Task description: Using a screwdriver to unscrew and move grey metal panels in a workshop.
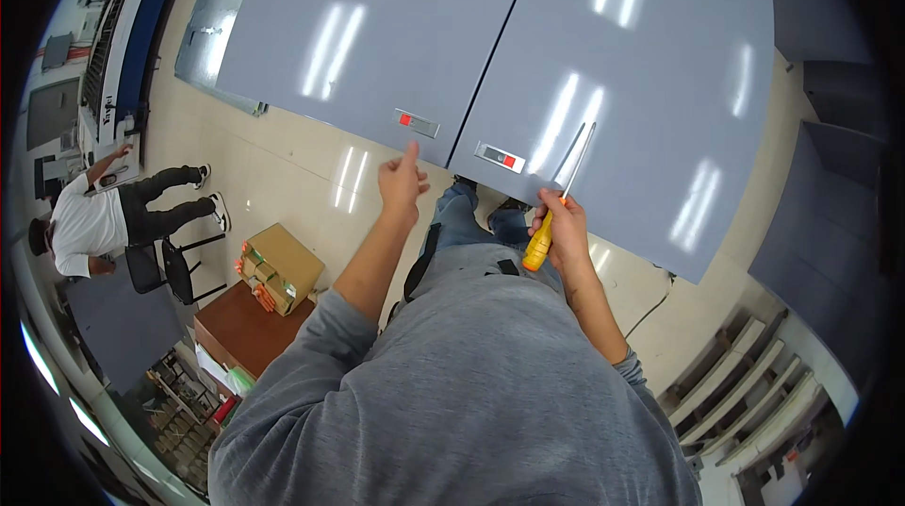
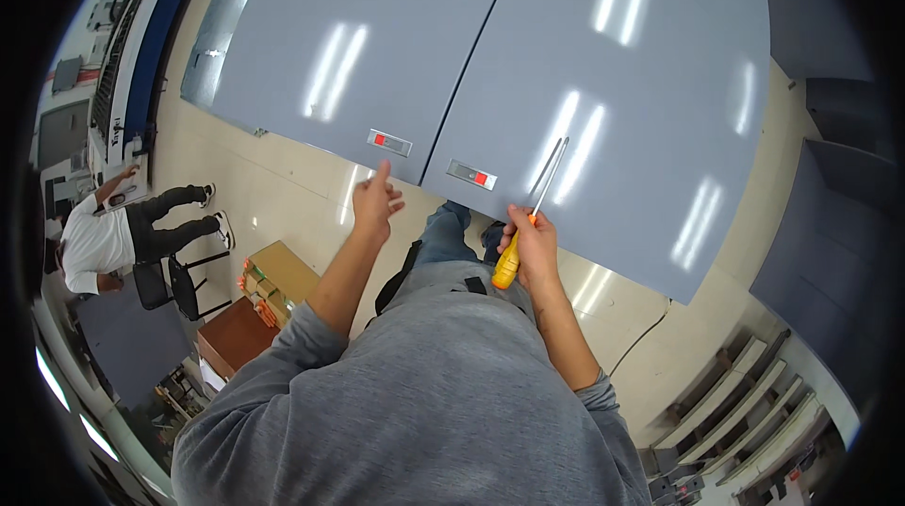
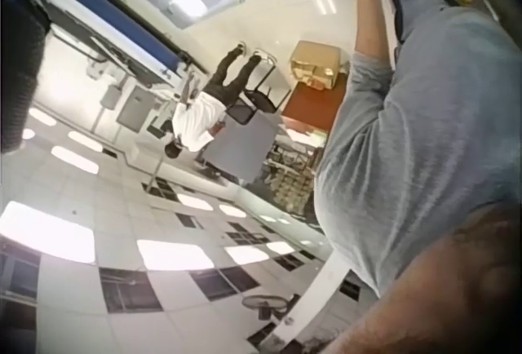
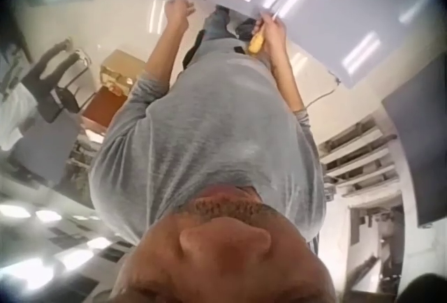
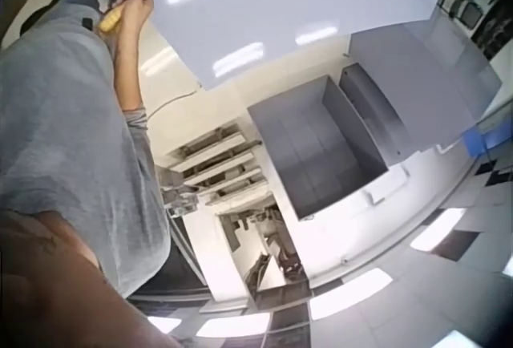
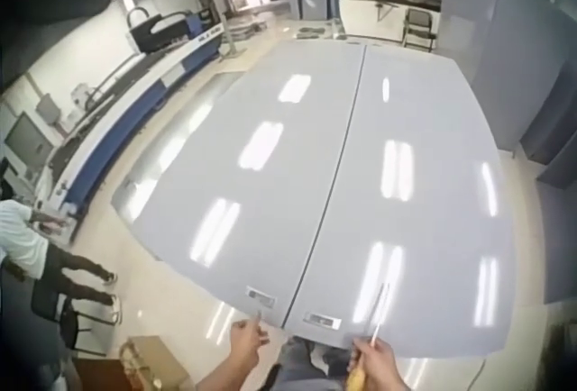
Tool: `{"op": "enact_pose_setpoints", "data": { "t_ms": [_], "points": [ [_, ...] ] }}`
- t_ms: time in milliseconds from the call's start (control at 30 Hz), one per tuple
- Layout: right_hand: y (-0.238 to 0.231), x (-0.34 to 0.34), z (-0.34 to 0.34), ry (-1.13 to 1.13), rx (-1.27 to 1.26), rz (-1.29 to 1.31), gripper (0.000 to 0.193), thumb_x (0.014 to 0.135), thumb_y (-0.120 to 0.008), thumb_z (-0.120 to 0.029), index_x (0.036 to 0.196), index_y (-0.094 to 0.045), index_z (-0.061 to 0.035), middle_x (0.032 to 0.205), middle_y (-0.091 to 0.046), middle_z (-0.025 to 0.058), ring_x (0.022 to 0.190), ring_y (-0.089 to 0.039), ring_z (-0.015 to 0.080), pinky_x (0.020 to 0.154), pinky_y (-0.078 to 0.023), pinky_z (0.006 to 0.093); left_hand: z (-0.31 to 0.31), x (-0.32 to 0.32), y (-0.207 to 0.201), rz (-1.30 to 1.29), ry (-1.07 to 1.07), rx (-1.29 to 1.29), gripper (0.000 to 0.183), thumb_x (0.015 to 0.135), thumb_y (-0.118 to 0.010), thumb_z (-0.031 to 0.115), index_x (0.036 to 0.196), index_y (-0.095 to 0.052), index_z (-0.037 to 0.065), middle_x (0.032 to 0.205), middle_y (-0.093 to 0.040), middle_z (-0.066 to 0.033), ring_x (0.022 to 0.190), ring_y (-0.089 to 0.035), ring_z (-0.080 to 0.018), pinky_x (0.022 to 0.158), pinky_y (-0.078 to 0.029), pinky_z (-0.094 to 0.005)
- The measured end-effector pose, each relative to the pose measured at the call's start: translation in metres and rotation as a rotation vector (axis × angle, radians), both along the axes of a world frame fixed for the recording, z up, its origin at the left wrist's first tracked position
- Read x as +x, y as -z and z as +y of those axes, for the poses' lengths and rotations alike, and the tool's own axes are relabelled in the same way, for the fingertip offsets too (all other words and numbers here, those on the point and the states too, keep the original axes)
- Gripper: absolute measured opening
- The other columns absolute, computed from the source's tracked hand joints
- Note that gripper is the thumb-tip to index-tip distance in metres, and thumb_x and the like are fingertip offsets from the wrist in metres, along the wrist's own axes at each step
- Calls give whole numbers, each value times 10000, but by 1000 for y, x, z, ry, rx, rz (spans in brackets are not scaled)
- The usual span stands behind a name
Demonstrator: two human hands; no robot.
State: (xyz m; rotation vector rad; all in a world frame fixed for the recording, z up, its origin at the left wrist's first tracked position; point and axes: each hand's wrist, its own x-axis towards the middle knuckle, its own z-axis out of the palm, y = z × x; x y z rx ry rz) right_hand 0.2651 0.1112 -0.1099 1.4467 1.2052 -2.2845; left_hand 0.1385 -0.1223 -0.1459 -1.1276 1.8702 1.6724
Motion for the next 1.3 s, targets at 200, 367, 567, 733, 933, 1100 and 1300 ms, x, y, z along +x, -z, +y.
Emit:
{"op": "enact_pose_setpoints", "data": {
  "t_ms": [200, 367, 567, 733, 933, 1100, 1300],
  "points": [
    [1, -2, -1, -32, 77, 17, 218, 943, -660, -257, 922, -599, -49, 669, -554, 37, 509, -546, 146, 477, -474, 305, -5, -44, 1, 54, 137, -280, 599, 815, -798, 404, 1093, -536, -57, 927, -573, -95, 770, -611, -185, 570, -517, -297],
    [-5, 6, 0, -156, 374, 24, 231, 957, -643, -255, 903, -626, -31, 628, -548, 41, 491, -541, 135, 464, -449, 298, -4, 3, -9, -202, 334, 162, 529, 833, -786, 335, 1125, -568, -49, 1012, -618, -104, 930, -630, -210, 745, -533, -364],
    [9, 11, -1, -713, 1531, 458, 256, 967, -626, -246, 913, -650, 4, 621, -572, 44, 459, -504, 105, 461, -417, 279, 50, 40, 3, -245, 146, 721, 415, 836, -776, 242, 1112, -613, -22, 990, -656, -63, 1036, -603, -209, 887, -490, -399],
    [-27, -18, -5, -672, 474, 16, 235, 952, -644, -234, 960, -647, 1, 687, -606, 43, 490, -506, 87, 480, -425, 262, 49, 46, -7, -4, 362, 326, 388, 834, -775, 210, 1089, -616, -33, 925, -652, -57, 855, -620, -188, 760, -516, -344],
    [-25, -22, 6, -826, 587, 147, 240, 929, -672, -242, 993, -641, -13, 716, -601, 28, 526, -519, 83, 481, -434, 258, 6, 0, 0, 390, 167, -477, 440, 812, -797, 300, 1012, -601, -38, 848, -644, -102, 742, -601, -169, 673, -503, -305],
    [-12, -16, 11, -799, 572, 142, 251, 925, -674, -247, 1003, -636, -11, 715, -596, 26, 518, -514, 85, 482, -437, 257, -20, -54, -8, 326, 374, -621, 508, 740, -830, 430, 879, -636, -18, 774, -646, -103, 732, -624, -202, 676, -511, -328],
    [-5, 1, 14, -720, 512, 82, 247, 923, -675, -243, 1014, -629, -18, 717, -595, 27, 513, -514, 89, 478, -440, 257, -26, -77, -19, 190, 646, -661, 555, 689, -846, 504, 723, -631, -6, 644, -628, -92, 609, -627, -215, 613, -511, -334]
  ]
}}
